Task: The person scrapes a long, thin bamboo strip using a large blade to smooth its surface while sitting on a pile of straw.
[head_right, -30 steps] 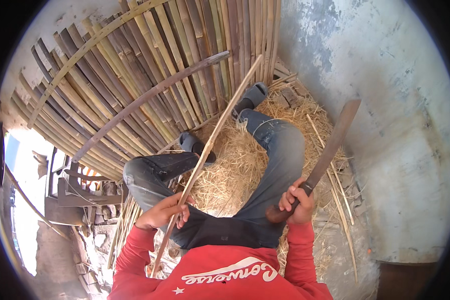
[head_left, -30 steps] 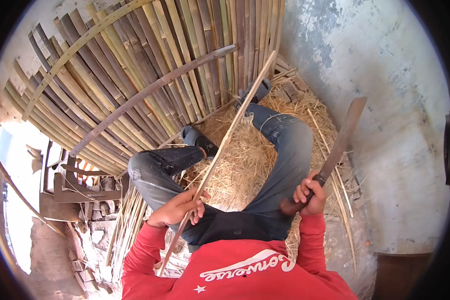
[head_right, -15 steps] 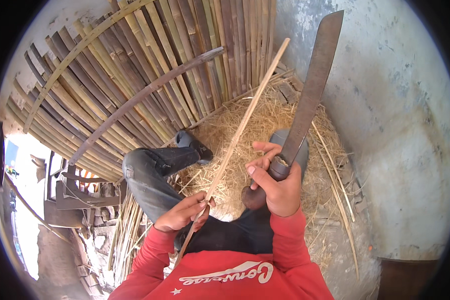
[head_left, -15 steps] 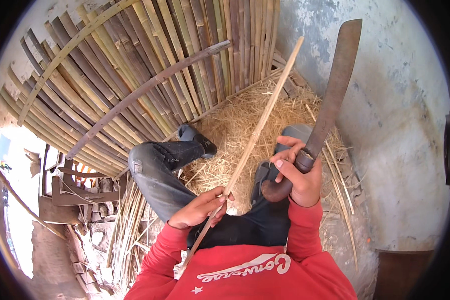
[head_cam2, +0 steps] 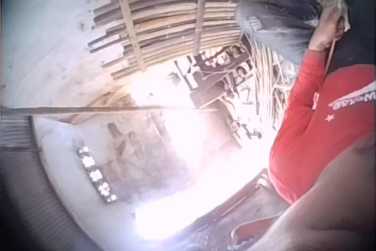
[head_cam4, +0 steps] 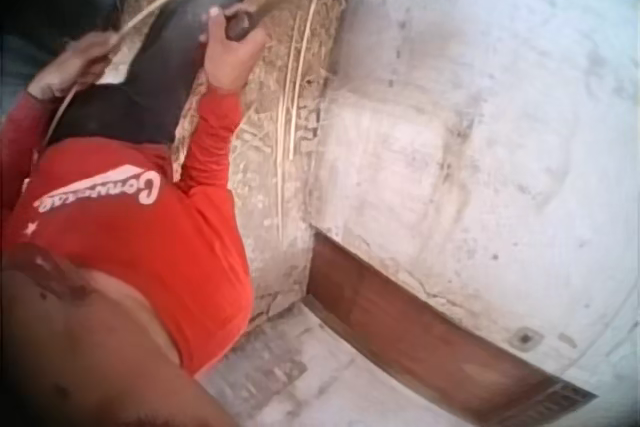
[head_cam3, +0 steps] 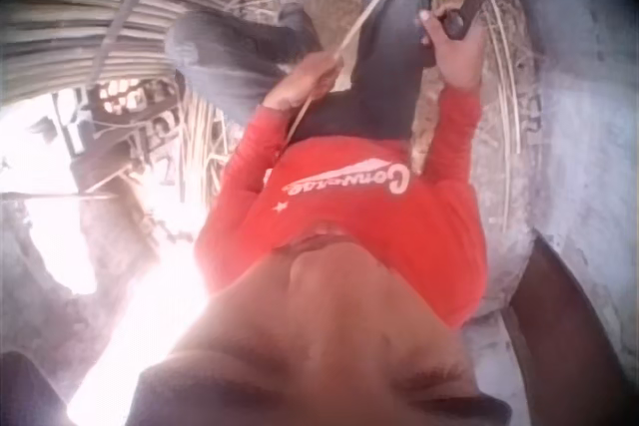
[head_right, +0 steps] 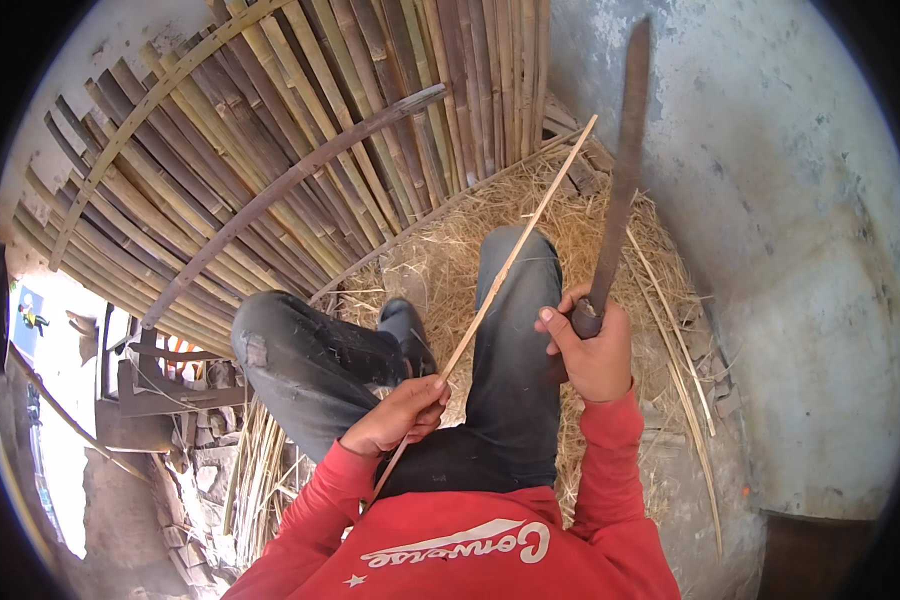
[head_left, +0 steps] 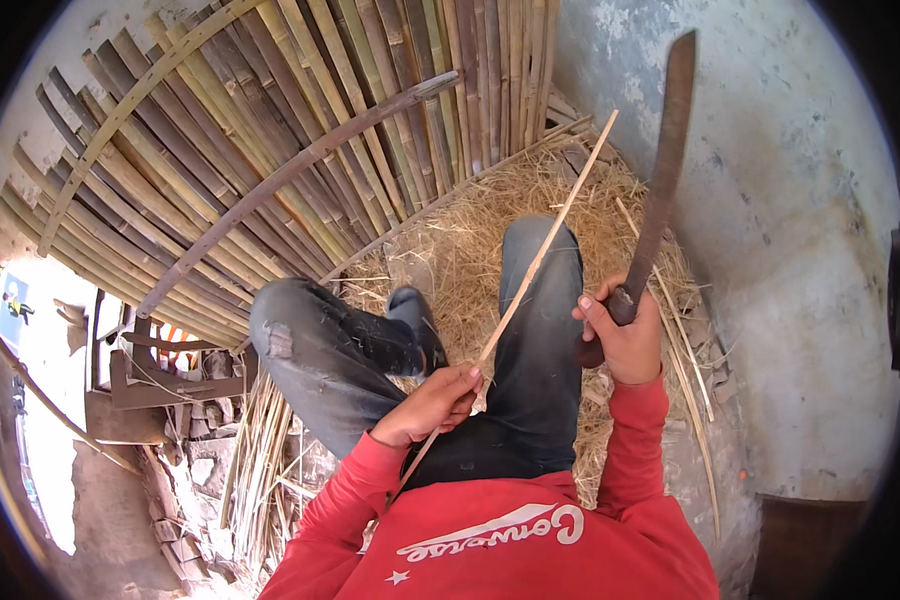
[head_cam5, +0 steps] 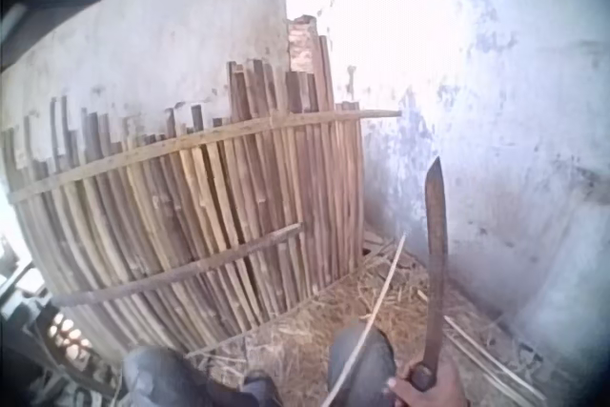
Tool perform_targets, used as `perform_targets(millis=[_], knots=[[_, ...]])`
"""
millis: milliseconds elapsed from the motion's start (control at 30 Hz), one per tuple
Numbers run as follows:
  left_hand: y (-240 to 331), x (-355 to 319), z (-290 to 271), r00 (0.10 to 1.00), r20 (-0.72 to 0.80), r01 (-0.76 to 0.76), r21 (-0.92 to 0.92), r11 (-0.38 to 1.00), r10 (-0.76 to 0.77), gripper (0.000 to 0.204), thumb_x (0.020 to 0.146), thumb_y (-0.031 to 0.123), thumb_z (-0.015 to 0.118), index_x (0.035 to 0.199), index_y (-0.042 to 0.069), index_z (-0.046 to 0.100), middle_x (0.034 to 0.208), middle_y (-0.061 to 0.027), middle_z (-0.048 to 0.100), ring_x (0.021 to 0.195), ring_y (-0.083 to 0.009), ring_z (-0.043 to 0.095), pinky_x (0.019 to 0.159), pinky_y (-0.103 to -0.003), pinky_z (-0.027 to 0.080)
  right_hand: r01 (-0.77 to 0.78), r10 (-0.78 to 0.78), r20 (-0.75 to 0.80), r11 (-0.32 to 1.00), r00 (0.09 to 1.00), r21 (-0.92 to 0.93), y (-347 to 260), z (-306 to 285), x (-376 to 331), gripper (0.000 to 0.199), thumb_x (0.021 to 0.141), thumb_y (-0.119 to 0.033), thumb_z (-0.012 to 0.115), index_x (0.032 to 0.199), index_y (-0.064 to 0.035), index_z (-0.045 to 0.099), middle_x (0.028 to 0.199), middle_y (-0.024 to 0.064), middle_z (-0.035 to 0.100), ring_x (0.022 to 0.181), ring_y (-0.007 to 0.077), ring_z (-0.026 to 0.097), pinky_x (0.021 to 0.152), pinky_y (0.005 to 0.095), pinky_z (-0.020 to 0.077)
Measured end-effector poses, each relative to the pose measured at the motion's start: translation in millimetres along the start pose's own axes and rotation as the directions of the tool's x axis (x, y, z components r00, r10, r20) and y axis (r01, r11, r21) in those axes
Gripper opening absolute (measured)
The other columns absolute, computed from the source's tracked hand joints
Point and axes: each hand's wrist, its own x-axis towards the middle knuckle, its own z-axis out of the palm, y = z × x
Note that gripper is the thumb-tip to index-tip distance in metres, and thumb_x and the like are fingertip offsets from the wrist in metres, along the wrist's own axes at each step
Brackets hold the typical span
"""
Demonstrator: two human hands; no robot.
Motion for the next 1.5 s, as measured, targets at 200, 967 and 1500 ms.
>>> perform_targets(millis=[200,967,1500], knots=[[5,23,-8,0.999,-0.015,-0.046,0.058,0.997,0.047,0.04,0.117,0.044,0.044,0.092,0.013,0.048,0.061,0.0071,0.031,0.047,-0.0053,0.027,0.041,-0.025,0.025,0.155,-0.067,0.168,0.787,0.984,-0.598,14,-13,27,0.042,0.097,-0.037,0.079,0.083,-0.0005,0.063,0.061,0.0044,0.056,0.061,0.0113,0.058,0.053,0.0344,0.0412],[80,86,1,0.911,0.069,-0.359,0.616,0.701,0.406,0.029,0.113,0.025,0.053,0.125,-0.001,0.048,0.07,-0.0141,0.064,0.062,-0.0265,0.064,0.06,-0.041,0.045,0.125,0.031,0.172,0.558,0.985,-0.82,10,-7,38,0.056,0.09,-0.061,0.077,0.083,-0.006,0.068,0.062,0.0188,0.061,0.061,0.0422,0.066,0.056,0.048,0.0505],[68,87,29,0.885,-0.202,-0.116,0.777,0.619,0.42,0.025,0.11,0.019,0.054,0.122,-0.001,0.047,0.081,-0.035,0.067,0.079,-0.0574,0.065,0.07,-0.063,0.048,0.205,0.073,0.345,0.685,0.936,-0.7,48,-26,71,0.051,0.093,-0.054,0.077,0.087,-0.0047,0.065,0.061,0.0174,0.056,0.056,0.0403,0.061,0.054,0.0439,0.045]])
